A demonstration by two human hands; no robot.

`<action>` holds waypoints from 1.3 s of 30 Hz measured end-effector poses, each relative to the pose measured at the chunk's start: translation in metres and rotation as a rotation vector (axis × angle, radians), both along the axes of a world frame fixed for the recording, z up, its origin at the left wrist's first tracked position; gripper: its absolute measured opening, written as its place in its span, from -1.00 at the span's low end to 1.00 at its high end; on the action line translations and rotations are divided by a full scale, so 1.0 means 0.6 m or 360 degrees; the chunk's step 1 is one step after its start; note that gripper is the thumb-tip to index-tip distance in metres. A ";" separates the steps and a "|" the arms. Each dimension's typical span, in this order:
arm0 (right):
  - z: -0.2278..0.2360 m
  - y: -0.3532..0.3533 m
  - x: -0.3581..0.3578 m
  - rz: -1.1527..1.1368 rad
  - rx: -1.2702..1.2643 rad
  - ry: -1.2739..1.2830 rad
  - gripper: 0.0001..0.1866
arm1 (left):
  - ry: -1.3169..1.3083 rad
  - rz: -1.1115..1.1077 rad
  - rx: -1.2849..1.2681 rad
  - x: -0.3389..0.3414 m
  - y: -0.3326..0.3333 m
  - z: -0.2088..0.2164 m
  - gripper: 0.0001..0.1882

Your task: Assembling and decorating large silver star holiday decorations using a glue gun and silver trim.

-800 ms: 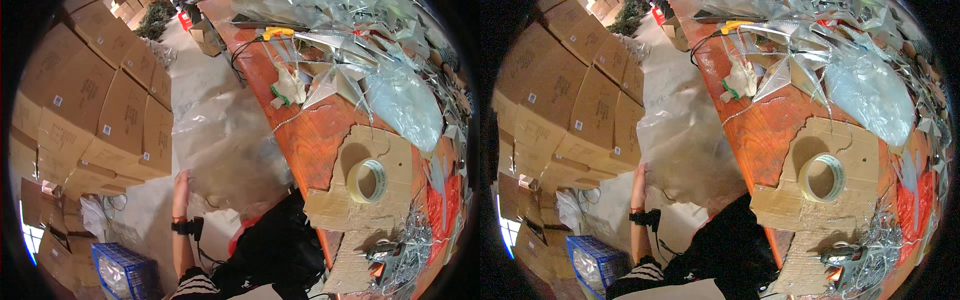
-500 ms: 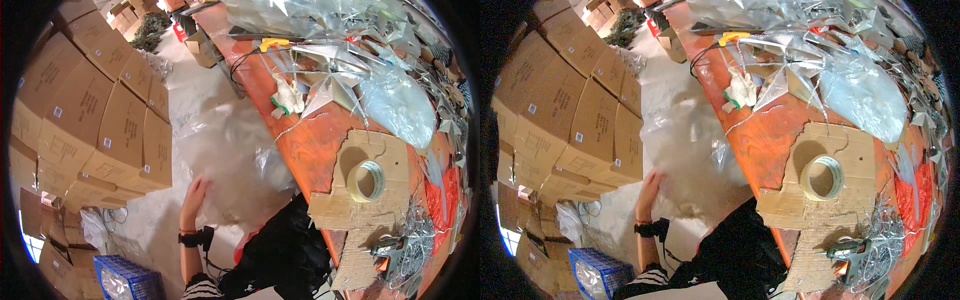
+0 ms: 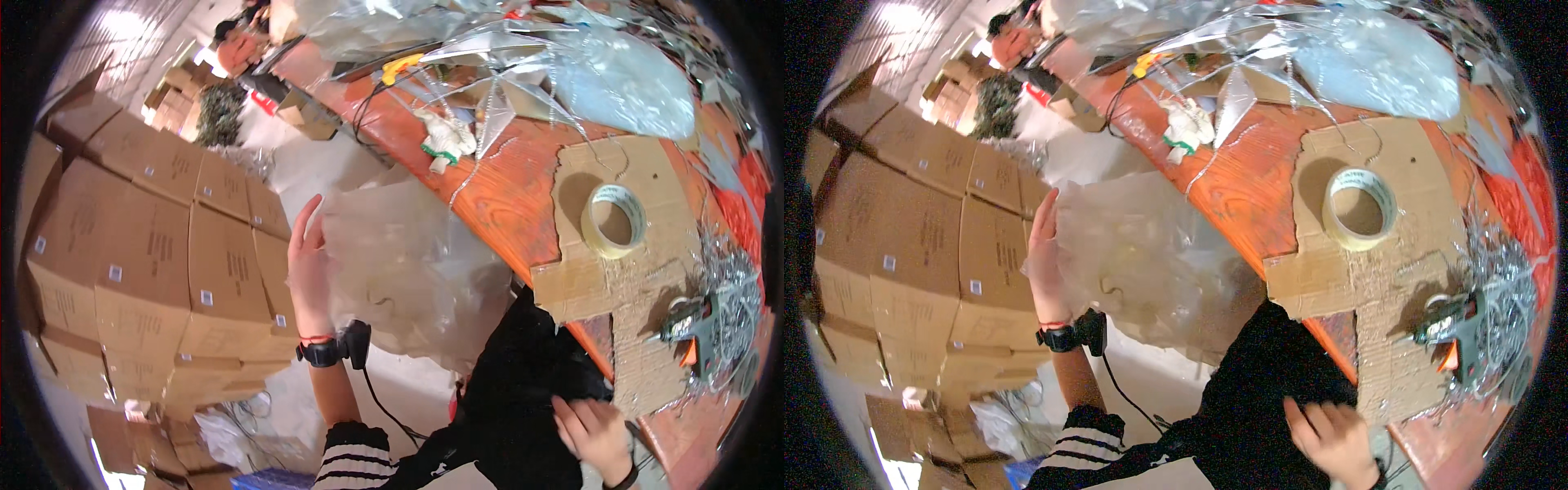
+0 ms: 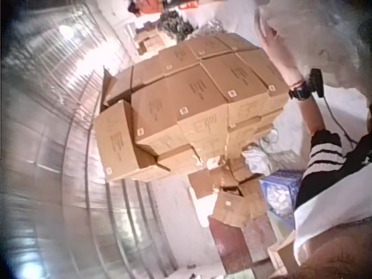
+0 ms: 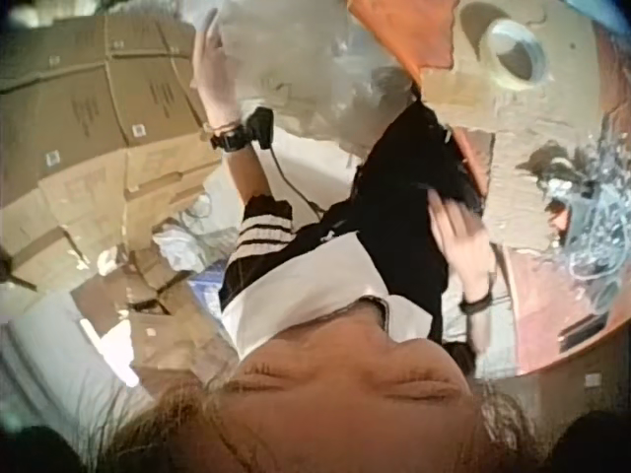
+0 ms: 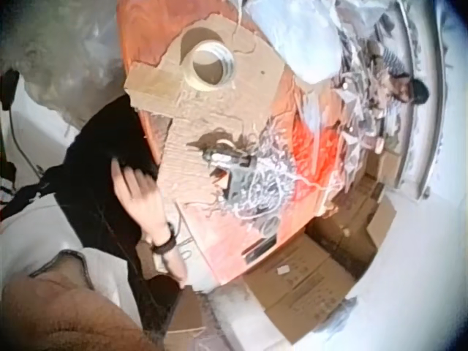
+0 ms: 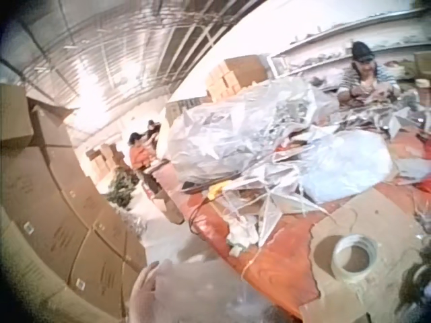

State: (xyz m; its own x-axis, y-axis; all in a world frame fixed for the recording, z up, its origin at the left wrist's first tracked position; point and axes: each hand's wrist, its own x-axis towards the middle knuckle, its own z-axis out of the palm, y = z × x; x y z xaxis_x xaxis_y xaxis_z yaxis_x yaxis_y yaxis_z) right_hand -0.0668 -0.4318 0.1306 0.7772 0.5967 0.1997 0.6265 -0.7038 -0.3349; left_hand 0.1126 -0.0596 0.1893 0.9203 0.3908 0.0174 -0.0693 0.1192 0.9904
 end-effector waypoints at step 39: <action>-0.132 0.243 0.239 0.0289 0.0901 0.0570 -0.63 | -0.0093 -0.0308 0.0689 -0.106 0.066 0.026 -0.45</action>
